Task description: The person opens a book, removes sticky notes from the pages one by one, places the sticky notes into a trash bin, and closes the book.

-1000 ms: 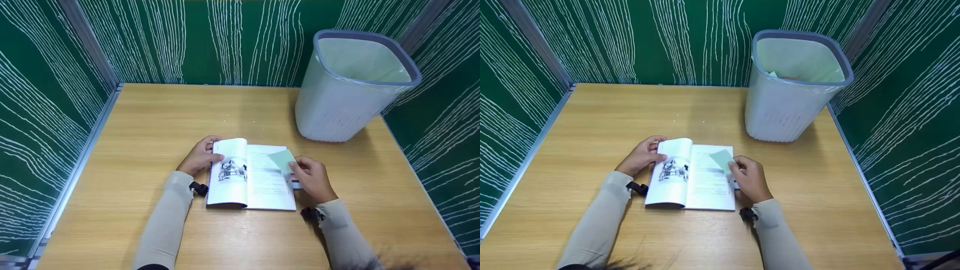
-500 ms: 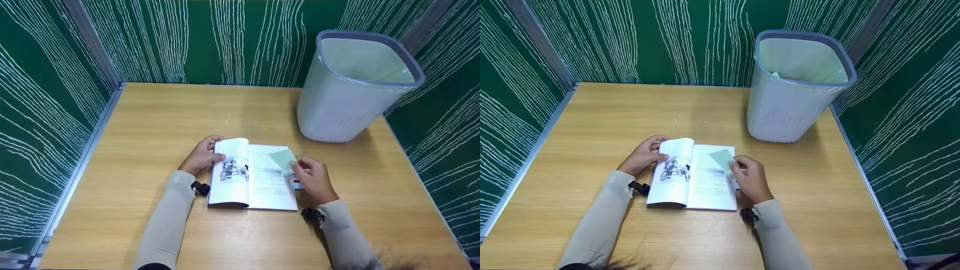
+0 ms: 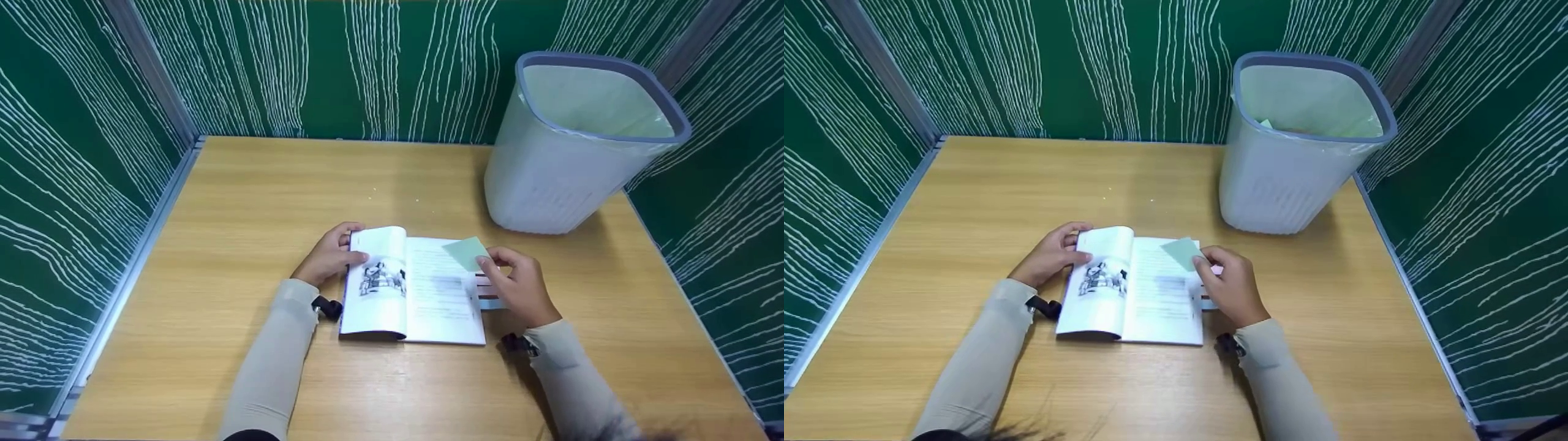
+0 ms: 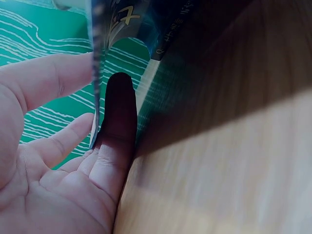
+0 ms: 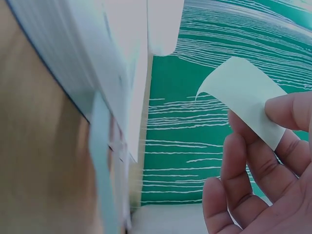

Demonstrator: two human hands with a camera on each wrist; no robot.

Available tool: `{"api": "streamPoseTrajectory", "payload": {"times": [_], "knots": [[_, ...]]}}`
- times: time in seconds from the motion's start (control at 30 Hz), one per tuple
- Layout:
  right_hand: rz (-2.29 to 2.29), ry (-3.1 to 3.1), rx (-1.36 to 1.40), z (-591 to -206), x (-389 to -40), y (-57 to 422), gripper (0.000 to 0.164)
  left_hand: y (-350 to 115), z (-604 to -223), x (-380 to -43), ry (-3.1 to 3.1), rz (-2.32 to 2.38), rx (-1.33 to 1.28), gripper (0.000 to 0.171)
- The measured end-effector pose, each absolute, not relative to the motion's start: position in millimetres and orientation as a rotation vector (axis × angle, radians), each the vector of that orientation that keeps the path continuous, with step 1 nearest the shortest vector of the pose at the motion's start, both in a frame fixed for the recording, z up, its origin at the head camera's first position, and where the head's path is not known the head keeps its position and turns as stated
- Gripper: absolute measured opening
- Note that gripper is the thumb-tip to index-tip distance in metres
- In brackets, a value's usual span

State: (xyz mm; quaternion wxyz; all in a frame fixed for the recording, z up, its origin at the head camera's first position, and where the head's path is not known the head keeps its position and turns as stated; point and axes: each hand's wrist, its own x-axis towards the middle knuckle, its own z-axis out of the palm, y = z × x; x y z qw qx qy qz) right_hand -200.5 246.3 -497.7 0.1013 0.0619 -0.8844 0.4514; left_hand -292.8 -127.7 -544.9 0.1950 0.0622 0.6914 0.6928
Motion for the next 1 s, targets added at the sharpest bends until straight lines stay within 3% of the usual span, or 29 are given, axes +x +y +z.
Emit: {"api": "streamPoseTrajectory", "payload": {"times": [0.23, 0.63, 1.0], "knots": [[1.284, -2.624, 0.167, -488.0, -204.6, 254.4, 0.031, -126.7, -545.4, -292.3, 1.925, 1.952, 0.182, 0.075], [1.116, -2.516, 0.322, -472.6, -214.5, 262.8, 0.017, -127.6, -545.9, -291.2, 1.937, 1.945, 0.16, 0.075], [1.032, -2.421, 0.331, -453.2, -222.2, 277.0, 0.016, -127.8, -545.9, -290.9, 1.921, 1.967, 0.155, 0.075]]}}
